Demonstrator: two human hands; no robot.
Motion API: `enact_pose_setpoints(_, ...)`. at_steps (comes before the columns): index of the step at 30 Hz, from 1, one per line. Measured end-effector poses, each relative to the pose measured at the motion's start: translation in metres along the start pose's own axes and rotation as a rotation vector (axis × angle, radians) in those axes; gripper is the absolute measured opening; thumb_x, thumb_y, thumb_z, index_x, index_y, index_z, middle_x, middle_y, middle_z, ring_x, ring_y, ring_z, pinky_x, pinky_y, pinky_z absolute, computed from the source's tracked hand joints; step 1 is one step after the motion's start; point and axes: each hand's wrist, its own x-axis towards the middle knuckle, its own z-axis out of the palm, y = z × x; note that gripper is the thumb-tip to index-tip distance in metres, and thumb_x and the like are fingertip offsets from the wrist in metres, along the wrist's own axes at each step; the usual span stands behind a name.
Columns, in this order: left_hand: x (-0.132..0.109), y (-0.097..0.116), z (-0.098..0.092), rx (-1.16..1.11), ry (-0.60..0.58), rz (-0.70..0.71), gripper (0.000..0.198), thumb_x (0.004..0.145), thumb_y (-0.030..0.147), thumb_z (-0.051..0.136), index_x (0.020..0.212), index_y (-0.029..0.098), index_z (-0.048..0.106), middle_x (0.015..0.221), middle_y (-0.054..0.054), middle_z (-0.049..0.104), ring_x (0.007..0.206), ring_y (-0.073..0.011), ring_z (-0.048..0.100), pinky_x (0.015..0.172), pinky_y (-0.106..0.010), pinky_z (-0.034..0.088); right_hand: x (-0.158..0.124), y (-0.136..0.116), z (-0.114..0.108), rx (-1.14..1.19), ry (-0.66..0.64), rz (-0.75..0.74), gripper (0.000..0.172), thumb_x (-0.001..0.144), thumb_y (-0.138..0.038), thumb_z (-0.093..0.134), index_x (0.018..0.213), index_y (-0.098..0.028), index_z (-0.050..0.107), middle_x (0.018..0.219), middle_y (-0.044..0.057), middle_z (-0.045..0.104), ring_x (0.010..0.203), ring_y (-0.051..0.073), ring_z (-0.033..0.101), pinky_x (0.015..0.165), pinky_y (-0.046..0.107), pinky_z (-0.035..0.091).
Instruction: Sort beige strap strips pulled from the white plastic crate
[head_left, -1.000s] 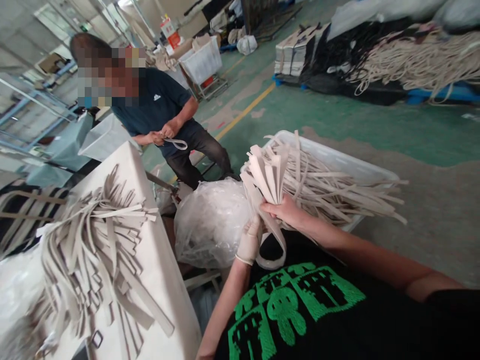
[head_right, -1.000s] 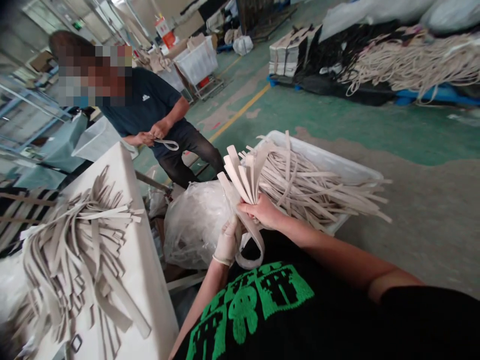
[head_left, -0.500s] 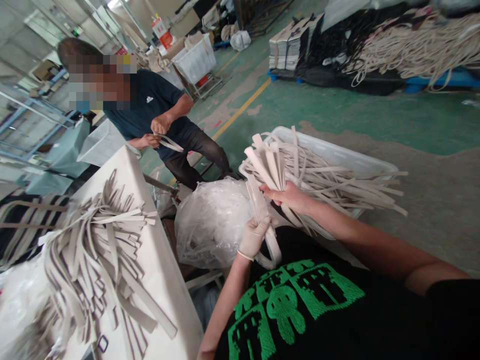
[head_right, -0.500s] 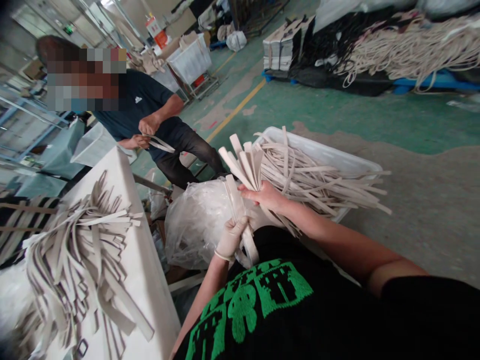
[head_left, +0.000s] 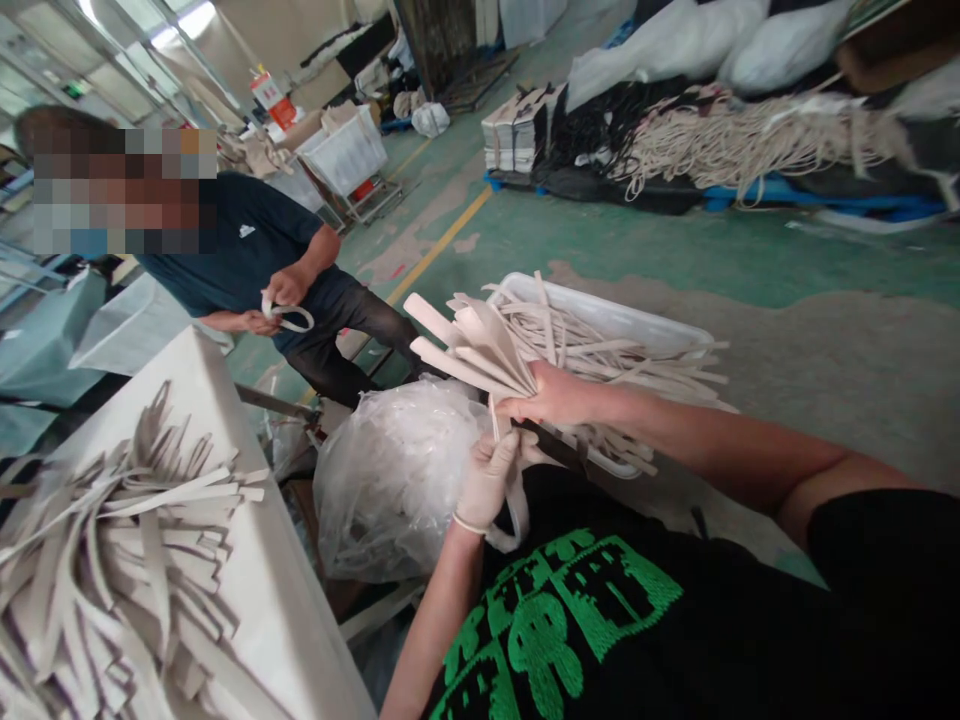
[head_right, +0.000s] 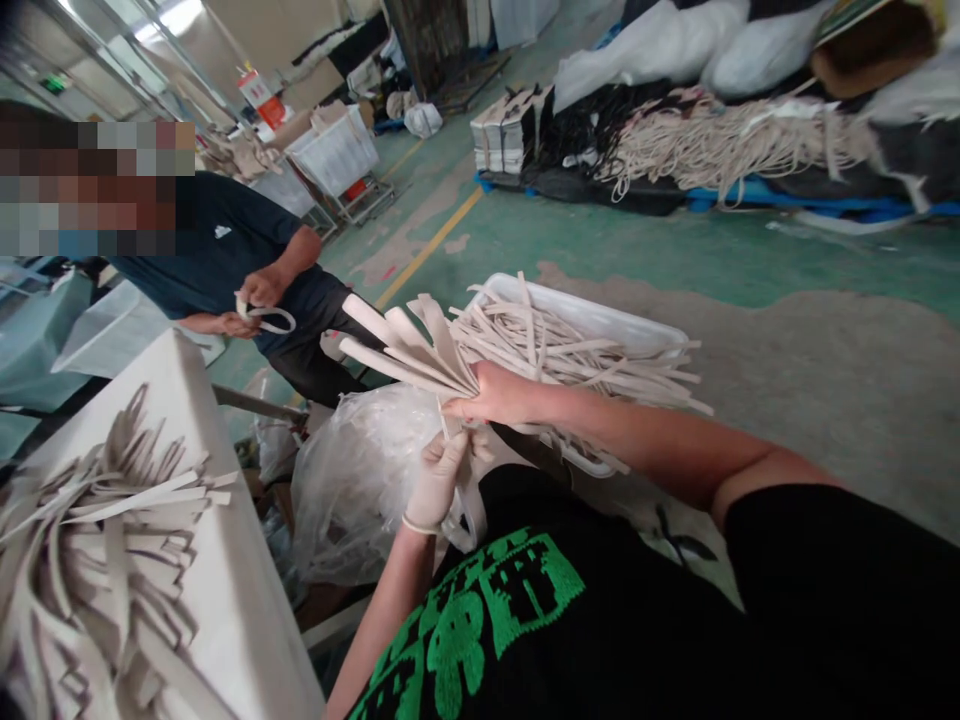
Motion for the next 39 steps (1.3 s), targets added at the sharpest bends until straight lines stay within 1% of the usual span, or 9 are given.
enact_pose_setpoints(6,0.004,-0.025,0.012,0.196,-0.179,0.014,0.044,0.085,0.063,0.07,0.084,0.021,0.08,0.081,-0.007,0.078,0.087,-0.0212,0.071,0.092,-0.035,0.058,-0.016,-0.016,-0.061,-0.257,0.187,-0.076,0.027,0.09,-0.04,0.071,0.083,-0.014,0.067,0.065,-0.002,0.062,0.06,0.011,0.059,0.059,0.023,0.047)
enact_pose_setpoints(9,0.008,-0.029,0.013,0.267,-0.253,0.067,0.051,0.087,0.062,0.067,0.112,0.019,0.077,0.111,-0.008,0.079,0.11,-0.0231,0.07,0.108,-0.039,0.052,-0.016,-0.026,-0.09,-0.407,0.159,-0.19,0.032,0.089,-0.046,0.072,0.086,-0.014,0.068,0.071,-0.002,0.064,0.069,0.014,0.065,0.065,0.026,0.053)
enact_pose_setpoints(12,0.015,-0.035,0.004,0.35,-0.182,0.172,0.069,0.086,0.057,0.072,0.145,0.023,0.058,0.146,-0.008,0.064,0.137,-0.0258,0.057,0.122,-0.044,0.04,-0.018,-0.04,-0.113,-0.521,0.2,-0.21,0.031,0.092,-0.043,0.07,0.087,-0.012,0.07,0.074,-0.001,0.066,0.076,0.016,0.066,0.072,0.028,0.054)
enact_pose_setpoints(16,0.022,-0.063,-0.027,0.379,0.009,0.121,0.066,0.095,0.055,0.06,0.152,0.023,0.049,0.159,-0.011,0.052,0.147,-0.0251,0.049,0.127,-0.045,0.033,-0.012,-0.047,-0.141,-0.643,0.333,-0.119,0.032,0.098,-0.034,0.063,0.1,-0.005,0.073,0.09,0.005,0.073,0.084,0.016,0.066,0.08,0.028,0.052)
enact_pose_setpoints(21,0.009,-0.103,-0.076,0.505,0.232,0.026,0.065,0.095,0.052,0.062,0.151,0.022,0.05,0.155,-0.014,0.055,0.139,-0.027,0.057,0.122,-0.047,0.04,0.025,-0.016,-0.164,-0.878,0.393,0.034,0.032,0.099,-0.034,0.064,0.106,-0.005,0.077,0.099,0.01,0.077,0.089,0.018,0.068,0.081,0.028,0.049)
enact_pose_setpoints(27,-0.033,-0.125,-0.144,0.699,0.482,-0.01,0.063,0.096,0.048,0.059,0.152,0.021,0.05,0.154,-0.015,0.056,0.138,-0.0279,0.059,0.123,-0.046,0.039,0.081,0.043,-0.165,-1.182,0.29,0.177,0.038,0.103,-0.043,0.058,0.127,-0.018,0.074,0.121,0.011,0.076,0.109,0.025,0.07,0.082,0.028,0.047)
enact_pose_setpoints(32,-0.069,-0.146,-0.196,0.799,0.679,-0.099,0.062,0.093,0.046,0.059,0.148,0.017,0.055,0.154,-0.015,0.056,0.148,-0.03,0.048,0.127,-0.044,0.033,0.096,0.075,-0.16,-1.257,0.137,0.218,0.033,0.103,-0.037,0.058,0.131,-0.028,0.072,0.126,0.006,0.075,0.109,0.023,0.07,0.079,0.026,0.046)
enact_pose_setpoints(36,-0.091,-0.173,-0.221,0.753,0.777,-0.213,0.062,0.092,0.045,0.058,0.146,0.015,0.057,0.155,-0.015,0.055,0.149,-0.0291,0.047,0.126,-0.041,0.035,0.077,0.057,-0.172,-1.263,0.188,0.304,0.031,0.104,-0.028,0.056,0.13,-0.021,0.073,0.121,0.01,0.076,0.103,0.022,0.07,0.075,0.027,0.043)
enact_pose_setpoints(39,-0.098,-0.202,-0.231,0.662,0.831,-0.262,0.057,0.091,0.041,0.058,0.142,0.016,0.06,0.152,-0.013,0.059,0.146,-0.0285,0.051,0.123,-0.039,0.04,0.046,0.019,-0.205,-1.295,0.271,0.386,0.029,0.103,-0.029,0.058,0.114,-0.01,0.076,0.101,0.013,0.077,0.092,0.022,0.07,0.07,0.028,0.04)
